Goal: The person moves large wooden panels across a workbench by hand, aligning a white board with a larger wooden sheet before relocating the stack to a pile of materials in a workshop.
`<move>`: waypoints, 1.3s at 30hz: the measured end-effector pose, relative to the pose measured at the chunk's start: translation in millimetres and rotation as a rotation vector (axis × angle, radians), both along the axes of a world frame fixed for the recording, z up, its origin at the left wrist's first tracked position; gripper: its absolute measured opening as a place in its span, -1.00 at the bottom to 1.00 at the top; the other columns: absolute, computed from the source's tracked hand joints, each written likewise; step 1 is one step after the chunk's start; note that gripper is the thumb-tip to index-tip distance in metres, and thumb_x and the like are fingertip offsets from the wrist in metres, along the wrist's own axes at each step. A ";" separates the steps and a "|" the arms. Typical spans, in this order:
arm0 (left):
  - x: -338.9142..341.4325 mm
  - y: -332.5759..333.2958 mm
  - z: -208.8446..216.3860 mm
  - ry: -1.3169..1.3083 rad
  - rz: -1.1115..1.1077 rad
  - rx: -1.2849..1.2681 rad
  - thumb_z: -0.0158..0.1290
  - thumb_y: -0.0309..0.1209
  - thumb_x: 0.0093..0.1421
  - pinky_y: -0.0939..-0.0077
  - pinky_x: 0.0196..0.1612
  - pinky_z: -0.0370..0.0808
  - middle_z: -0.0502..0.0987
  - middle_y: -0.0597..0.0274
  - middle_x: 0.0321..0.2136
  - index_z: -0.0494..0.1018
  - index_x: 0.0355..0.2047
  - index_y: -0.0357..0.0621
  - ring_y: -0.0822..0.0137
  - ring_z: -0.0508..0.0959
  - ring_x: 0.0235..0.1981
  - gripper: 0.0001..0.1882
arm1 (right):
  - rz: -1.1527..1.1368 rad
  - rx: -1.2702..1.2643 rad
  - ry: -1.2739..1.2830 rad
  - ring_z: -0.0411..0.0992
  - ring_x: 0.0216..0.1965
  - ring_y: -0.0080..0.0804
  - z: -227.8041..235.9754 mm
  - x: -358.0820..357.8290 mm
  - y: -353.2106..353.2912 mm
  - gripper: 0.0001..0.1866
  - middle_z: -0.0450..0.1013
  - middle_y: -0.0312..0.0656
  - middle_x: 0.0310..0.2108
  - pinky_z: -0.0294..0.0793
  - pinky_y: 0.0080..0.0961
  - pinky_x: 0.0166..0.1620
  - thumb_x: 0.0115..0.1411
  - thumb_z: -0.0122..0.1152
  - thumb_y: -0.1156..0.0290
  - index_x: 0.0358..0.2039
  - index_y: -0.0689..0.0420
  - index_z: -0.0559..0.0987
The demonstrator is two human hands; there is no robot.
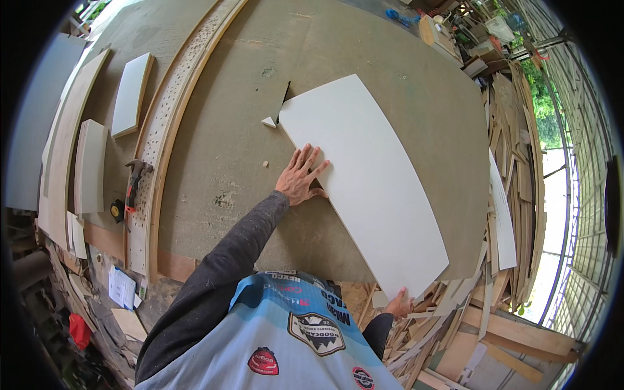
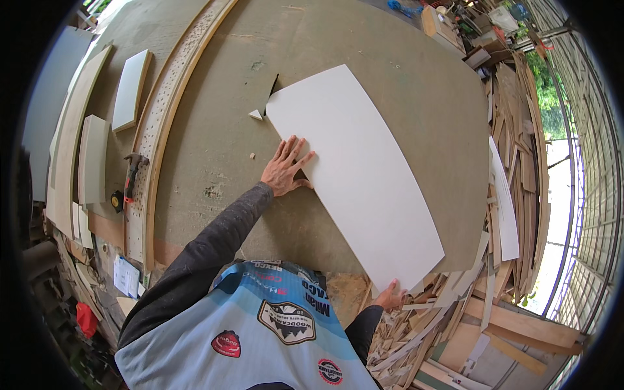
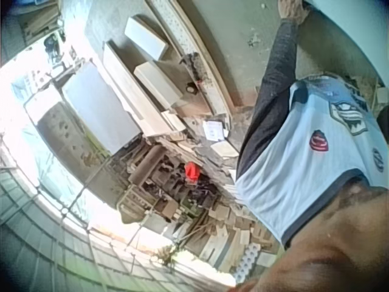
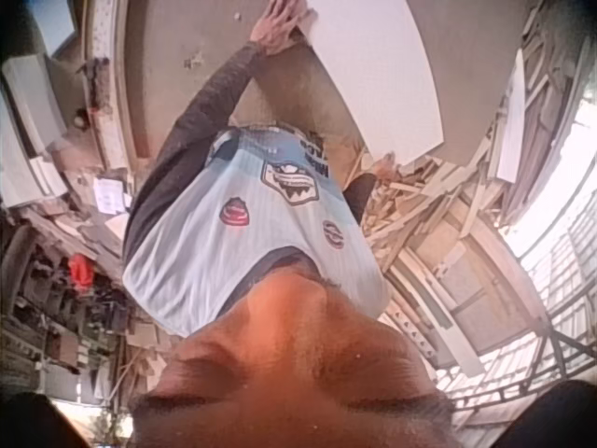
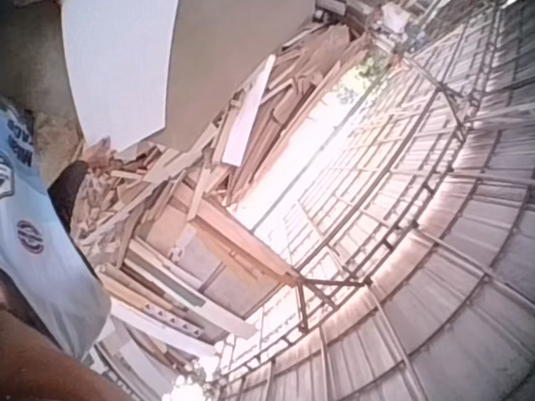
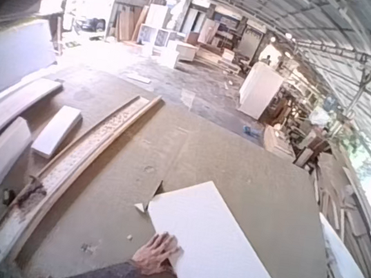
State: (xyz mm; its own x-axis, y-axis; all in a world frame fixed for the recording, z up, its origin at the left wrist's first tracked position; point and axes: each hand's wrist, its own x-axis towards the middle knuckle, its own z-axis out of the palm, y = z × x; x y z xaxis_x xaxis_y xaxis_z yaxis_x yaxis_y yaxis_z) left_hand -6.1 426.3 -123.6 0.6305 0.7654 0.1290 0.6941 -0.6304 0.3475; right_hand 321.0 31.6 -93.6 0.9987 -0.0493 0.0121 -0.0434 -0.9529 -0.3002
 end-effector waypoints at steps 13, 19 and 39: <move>-4.6 0.9 -1.2 -0.043 -0.004 -0.010 -0.04 0.38 -0.05 -0.01 0.40 -0.19 -0.20 0.10 0.39 -0.08 0.37 0.33 -0.02 -0.26 0.40 0.02 | 0.005 -0.065 0.009 0.12 0.20 0.22 18.7 -20.8 10.8 -0.16 0.16 0.17 0.22 0.11 0.33 0.09 0.09 0.19 -0.18 0.22 0.15 0.33; -6.0 0.2 5.7 -0.073 -0.021 -0.015 0.02 0.34 -0.04 -0.01 0.39 -0.17 -0.19 0.10 0.39 -0.05 0.36 0.31 -0.03 -0.24 0.40 0.01 | 0.042 -0.042 0.005 0.06 0.19 0.30 3.8 -18.1 -13.6 -0.16 0.08 0.10 0.27 0.10 0.46 0.04 0.07 0.16 -0.23 0.22 0.09 0.34; -11.5 0.1 13.4 -0.042 -0.053 -0.011 -0.02 0.33 0.01 0.01 0.39 -0.17 -0.15 0.05 0.38 -0.04 0.36 0.26 -0.02 -0.22 0.40 -0.02 | -0.109 -0.077 0.050 0.09 0.13 0.23 17.3 -43.0 -7.3 -0.23 0.10 -0.08 0.25 0.08 0.48 0.00 0.07 0.21 -0.17 0.21 -0.02 0.37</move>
State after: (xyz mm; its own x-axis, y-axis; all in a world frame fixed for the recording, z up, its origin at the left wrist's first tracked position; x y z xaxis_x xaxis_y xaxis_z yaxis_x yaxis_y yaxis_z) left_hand -17.6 426.4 -110.2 0.6644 0.7326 0.1481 0.6445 -0.6619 0.3828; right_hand 278.0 24.3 -76.4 0.9870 -0.1580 -0.0299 -0.1607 -0.9619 -0.2212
